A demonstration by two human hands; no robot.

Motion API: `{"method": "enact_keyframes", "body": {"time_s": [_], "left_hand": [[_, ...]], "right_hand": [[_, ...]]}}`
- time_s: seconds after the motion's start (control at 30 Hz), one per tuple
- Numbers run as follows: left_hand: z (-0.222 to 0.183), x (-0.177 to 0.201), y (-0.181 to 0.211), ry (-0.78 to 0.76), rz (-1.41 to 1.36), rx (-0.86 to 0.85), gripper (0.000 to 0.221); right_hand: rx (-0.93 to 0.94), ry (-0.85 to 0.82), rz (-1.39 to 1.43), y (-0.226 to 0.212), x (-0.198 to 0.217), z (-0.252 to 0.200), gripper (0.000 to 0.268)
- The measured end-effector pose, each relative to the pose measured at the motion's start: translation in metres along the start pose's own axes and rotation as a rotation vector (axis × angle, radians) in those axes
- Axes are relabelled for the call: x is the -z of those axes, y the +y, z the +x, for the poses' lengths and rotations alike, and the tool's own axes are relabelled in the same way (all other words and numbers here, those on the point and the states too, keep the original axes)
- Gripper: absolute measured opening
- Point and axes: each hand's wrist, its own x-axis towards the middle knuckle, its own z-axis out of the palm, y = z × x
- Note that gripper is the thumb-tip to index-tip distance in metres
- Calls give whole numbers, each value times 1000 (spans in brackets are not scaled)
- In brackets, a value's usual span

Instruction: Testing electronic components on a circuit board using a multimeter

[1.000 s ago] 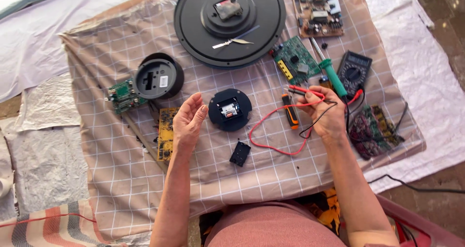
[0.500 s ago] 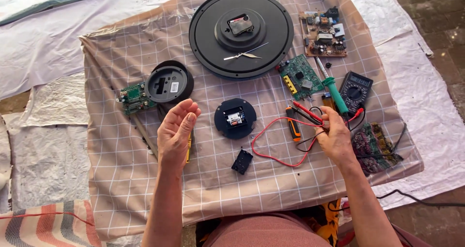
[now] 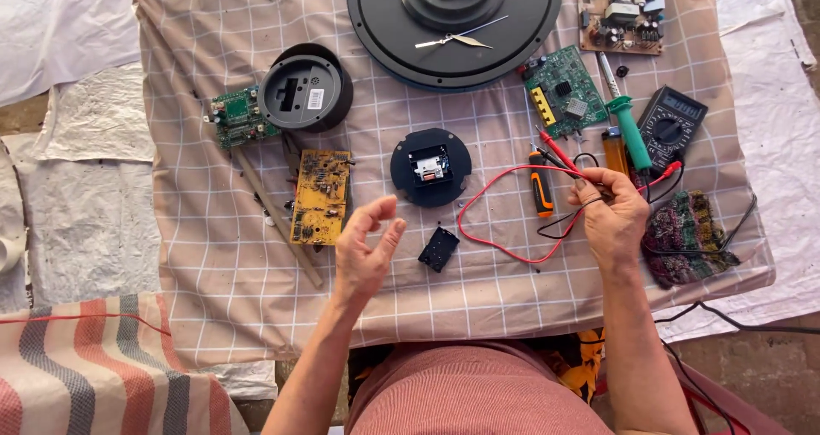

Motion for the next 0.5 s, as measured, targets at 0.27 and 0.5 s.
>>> {"method": "enact_keyframes", "body": {"time_s": [0.27, 0.5], "left_hand": [[-13, -41, 10, -91, 104, -262, 25], [-7, -58, 44, -132, 155, -464, 24]], "right_hand": [[277, 152, 24, -55, -19, -37, 13], [443, 78, -13, -87, -25, -80, 14]]}}
